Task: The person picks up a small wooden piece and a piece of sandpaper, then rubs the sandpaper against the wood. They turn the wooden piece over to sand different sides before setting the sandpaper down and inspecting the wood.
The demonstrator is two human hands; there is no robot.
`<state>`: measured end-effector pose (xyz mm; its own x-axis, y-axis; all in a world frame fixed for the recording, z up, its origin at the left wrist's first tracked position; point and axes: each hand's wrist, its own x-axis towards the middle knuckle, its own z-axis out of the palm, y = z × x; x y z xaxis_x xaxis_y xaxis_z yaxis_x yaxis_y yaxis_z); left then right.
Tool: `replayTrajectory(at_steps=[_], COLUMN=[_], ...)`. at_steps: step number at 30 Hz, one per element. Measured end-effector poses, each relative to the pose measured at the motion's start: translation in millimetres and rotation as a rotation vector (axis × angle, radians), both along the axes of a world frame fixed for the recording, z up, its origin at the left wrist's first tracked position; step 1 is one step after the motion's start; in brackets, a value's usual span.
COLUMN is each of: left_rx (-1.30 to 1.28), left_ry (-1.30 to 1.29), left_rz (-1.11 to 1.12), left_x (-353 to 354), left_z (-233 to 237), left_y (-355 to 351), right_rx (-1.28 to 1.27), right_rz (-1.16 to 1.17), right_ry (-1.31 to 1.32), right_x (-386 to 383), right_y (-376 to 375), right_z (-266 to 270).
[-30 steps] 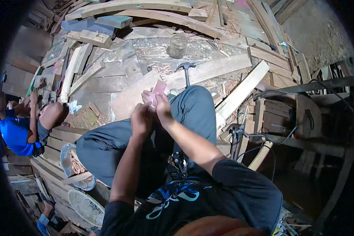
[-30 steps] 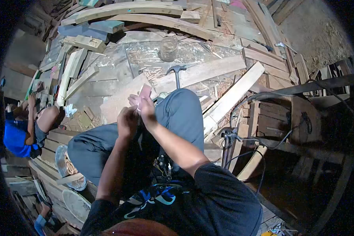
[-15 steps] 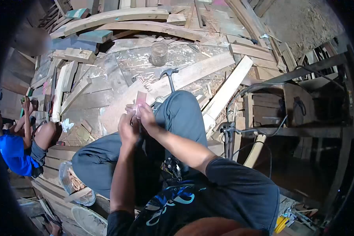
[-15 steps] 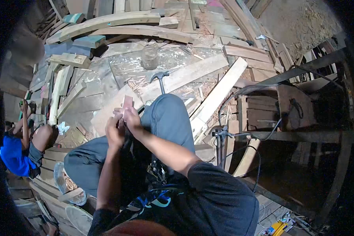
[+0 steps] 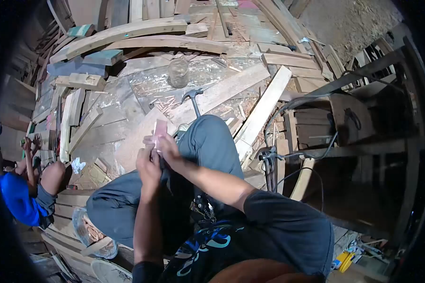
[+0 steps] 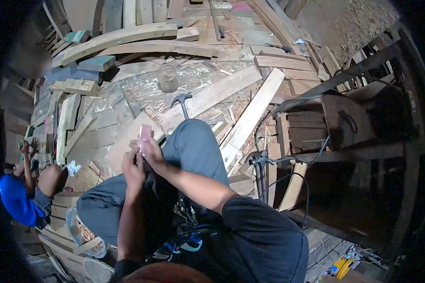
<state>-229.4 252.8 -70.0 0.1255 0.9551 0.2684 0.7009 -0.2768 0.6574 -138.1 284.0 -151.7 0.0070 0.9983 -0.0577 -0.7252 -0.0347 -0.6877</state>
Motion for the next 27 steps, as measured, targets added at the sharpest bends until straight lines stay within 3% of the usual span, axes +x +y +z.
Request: replayTrajectory(at_steps=[6,7,9,12,16,17,18,19,21,25,27], left_rx=[0.12,0.093,0.033,0.002,0.068,0.075,-0.091,-0.038,0.076,-0.069,-0.057], left_ry=[0.035,0.014,-0.027,0.009,0.007,0.002,-0.032,0.006,0.076,0.021,0.035], left_rz=[-0.094,-0.064,-0.007,-0.059,-0.054,-0.025,0.041,-0.001,-0.077,0.032,-0.022], left_x=[3,5,6,2,5,3,3,2,3,9,6], left_z=[-15,-9,4,-9,-11,-10,-6,-10,-16,6,-1], left_y=[-8,-6,0,-7,-3,0,1,-1,-5,-3,-2], right_rx=[-0.164,-0.189,-0.02,-0.177,-0.06,0.045,-0.023,-0.092,-0.231,-0.201,-0.225], right_rz=[0.004,-0.085,0.041,-0.047,-0.071,-0.006,0.009,0.028,-0.063,-0.073,-0.056], right_ry=[0.243,0.205,-0.062,0.16,0.159,0.0,-0.051,-0.097,0.164,0.136,0.142], right_x=[-4,-8,0,-5,-7,-10,-8,-9,-5,-10,-10], right_y=[12,7,-4,-2,1,2,1,0,-2,-3,-2], right_z=[-34,-21,-3,-2,-21,-29,-25,-21,0,6,5])
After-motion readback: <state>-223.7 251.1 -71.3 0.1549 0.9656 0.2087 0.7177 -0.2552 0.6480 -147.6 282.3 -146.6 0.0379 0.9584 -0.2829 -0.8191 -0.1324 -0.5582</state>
